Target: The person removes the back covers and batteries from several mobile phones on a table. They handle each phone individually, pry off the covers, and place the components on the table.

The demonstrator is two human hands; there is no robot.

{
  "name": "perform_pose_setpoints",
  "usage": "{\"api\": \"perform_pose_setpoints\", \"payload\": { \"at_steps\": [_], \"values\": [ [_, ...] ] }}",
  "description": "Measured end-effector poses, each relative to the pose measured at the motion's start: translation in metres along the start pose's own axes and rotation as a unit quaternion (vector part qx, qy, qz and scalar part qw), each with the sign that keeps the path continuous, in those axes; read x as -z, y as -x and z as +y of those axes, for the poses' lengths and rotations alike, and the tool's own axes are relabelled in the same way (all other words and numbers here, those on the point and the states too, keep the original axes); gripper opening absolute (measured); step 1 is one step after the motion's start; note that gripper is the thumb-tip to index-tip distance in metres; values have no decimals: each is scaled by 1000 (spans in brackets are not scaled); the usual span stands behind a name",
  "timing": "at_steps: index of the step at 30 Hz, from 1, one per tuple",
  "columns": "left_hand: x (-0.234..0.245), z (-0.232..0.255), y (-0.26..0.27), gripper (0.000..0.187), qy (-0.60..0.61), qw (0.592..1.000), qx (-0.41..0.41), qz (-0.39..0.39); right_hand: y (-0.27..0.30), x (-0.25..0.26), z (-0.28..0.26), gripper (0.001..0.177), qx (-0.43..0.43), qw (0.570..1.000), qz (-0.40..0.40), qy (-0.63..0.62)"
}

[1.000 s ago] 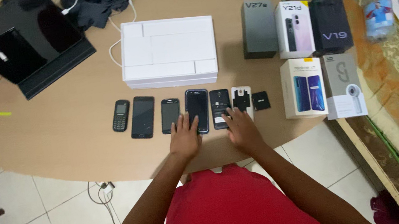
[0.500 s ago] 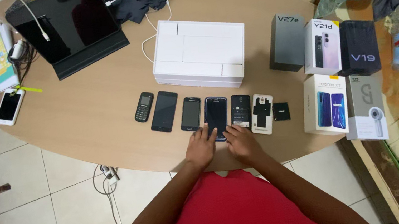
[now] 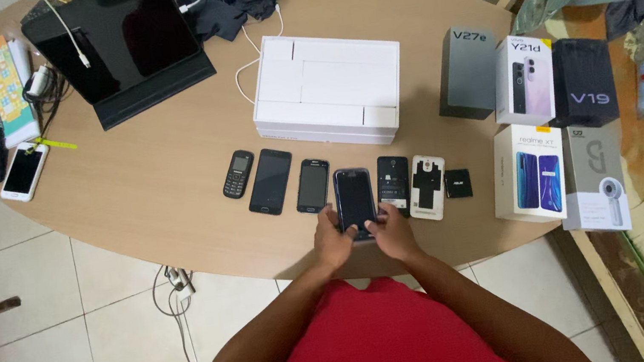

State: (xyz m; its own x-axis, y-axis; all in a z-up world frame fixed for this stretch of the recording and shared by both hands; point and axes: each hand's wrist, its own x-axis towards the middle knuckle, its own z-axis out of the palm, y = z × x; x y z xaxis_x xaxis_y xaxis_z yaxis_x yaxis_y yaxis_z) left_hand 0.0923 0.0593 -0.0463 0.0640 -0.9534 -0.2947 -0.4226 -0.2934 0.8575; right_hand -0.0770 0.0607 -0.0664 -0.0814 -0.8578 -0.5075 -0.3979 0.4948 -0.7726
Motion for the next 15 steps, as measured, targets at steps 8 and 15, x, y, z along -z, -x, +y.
{"api": "perform_pose_setpoints", "payload": {
  "at_steps": [8, 15],
  "values": [
    [25, 54, 3, 53, 354, 918, 110, -144, 17, 33, -51, 50, 66, 974, -54, -208],
    [113, 183, 22, 57, 286, 940, -71, -171, 121, 122, -226, 55, 206, 963, 30, -171]
  ]
}}
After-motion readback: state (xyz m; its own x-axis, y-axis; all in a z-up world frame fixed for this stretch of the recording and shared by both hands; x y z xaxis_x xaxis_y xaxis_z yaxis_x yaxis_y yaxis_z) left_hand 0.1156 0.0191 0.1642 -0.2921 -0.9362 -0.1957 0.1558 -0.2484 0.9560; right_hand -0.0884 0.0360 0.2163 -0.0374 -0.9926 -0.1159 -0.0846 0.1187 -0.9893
